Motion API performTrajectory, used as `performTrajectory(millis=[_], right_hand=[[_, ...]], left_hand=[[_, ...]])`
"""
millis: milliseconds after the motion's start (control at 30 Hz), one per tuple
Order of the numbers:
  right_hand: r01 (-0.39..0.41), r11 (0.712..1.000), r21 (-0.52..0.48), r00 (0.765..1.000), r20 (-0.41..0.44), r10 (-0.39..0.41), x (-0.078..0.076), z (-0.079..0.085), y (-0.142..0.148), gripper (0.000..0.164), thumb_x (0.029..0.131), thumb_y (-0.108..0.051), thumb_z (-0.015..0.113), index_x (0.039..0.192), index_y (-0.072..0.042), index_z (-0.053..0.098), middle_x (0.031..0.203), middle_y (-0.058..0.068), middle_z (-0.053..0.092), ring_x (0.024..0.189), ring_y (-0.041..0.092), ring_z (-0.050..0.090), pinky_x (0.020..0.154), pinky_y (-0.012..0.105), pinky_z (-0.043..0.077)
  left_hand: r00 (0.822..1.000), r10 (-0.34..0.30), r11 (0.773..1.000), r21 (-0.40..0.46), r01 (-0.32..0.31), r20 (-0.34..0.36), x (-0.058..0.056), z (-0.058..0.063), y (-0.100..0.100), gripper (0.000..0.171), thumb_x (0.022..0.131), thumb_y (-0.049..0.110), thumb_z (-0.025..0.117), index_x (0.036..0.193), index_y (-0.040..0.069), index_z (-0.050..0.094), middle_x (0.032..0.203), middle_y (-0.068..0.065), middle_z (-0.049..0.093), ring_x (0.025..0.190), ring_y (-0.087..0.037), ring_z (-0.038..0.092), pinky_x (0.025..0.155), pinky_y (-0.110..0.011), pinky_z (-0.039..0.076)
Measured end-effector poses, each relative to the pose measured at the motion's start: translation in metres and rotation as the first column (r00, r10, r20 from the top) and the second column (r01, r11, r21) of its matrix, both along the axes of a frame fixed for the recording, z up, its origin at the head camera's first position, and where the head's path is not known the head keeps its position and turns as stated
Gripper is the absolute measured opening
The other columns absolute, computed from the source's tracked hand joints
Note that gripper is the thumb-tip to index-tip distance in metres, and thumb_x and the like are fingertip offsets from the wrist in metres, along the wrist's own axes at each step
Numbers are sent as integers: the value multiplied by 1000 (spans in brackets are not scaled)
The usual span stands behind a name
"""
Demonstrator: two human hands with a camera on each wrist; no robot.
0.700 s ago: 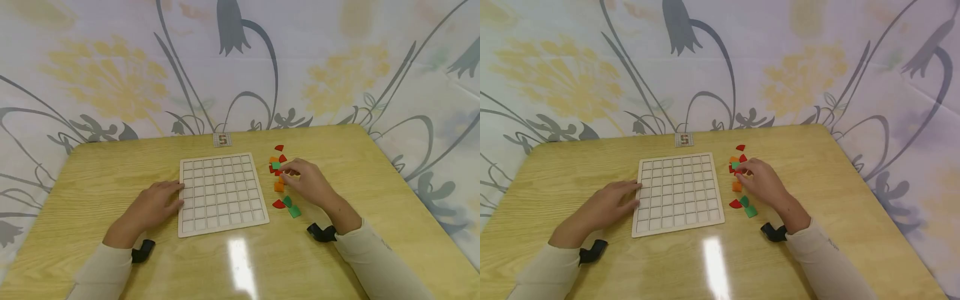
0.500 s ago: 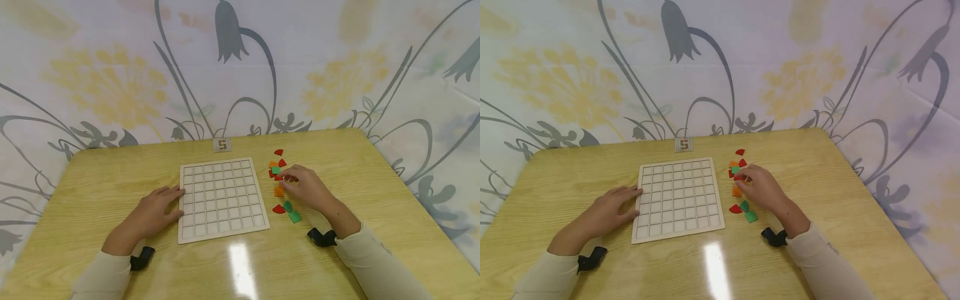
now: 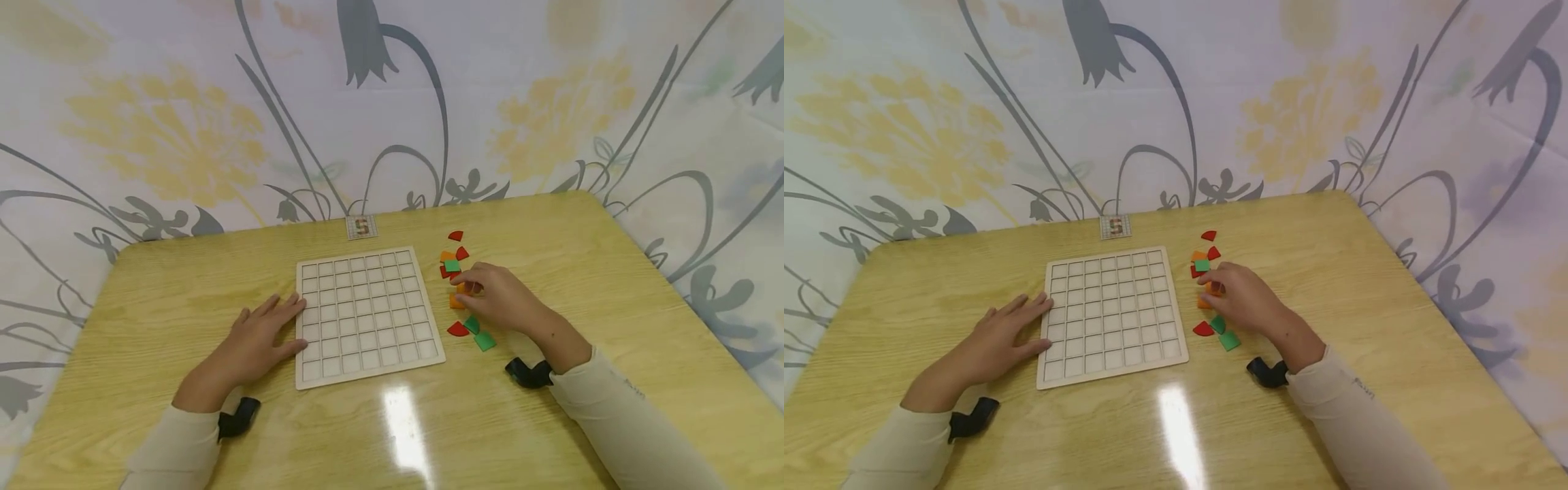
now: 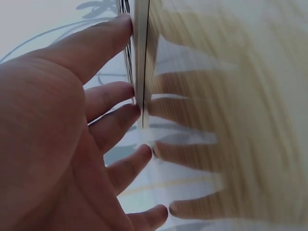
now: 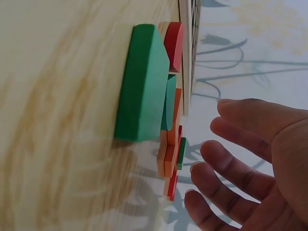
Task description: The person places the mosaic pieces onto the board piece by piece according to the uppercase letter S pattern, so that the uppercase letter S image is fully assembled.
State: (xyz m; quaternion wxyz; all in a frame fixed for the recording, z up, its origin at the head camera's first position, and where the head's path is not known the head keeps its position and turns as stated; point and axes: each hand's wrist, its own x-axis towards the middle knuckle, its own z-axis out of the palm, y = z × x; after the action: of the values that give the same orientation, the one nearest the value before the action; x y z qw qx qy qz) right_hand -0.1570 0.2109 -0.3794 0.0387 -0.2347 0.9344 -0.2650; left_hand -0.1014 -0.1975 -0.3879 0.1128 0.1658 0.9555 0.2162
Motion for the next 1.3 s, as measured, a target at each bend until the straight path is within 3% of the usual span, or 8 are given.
performTrajectory(millis=[567,800,1067,1300], right_hand=[[-28,999,43,1000,2,28,-10,1,5,22,92,-11,72,112,-3,75,95,7,67,83,18,59,74,33,52],[-62,998,30,997,40,61,-10,1,3,14,91,-13,74,103,-7,77,88,3,65,77,13,55,69,27,50],[-237,971,-21,958,159,238,-6,4,0,6,88,-11,77,94,-11,74,76,-5,60,68,9,51,63,23,47],[-249,969,3,939,248,240,1,6,3,9,87,-11,77,93,-13,71,74,-6,54,67,8,48,62,22,44]], left_hand=[[1000,-6,1000,-7,6,9,1,4,6,70,99,41,62,158,16,34,165,-9,27,152,-46,15,111,-78,6],[1000,-11,1000,-1,11,19,-1,0,5,72,98,42,62,158,17,32,166,-8,26,152,-46,12,111,-78,4],[1000,-4,1000,-8,4,27,-3,0,2,74,97,44,63,158,18,32,166,-7,26,153,-46,12,111,-78,4],[999,-3,1000,-3,4,42,-1,0,6,78,93,47,68,158,18,34,165,-6,29,152,-46,13,112,-77,5]])
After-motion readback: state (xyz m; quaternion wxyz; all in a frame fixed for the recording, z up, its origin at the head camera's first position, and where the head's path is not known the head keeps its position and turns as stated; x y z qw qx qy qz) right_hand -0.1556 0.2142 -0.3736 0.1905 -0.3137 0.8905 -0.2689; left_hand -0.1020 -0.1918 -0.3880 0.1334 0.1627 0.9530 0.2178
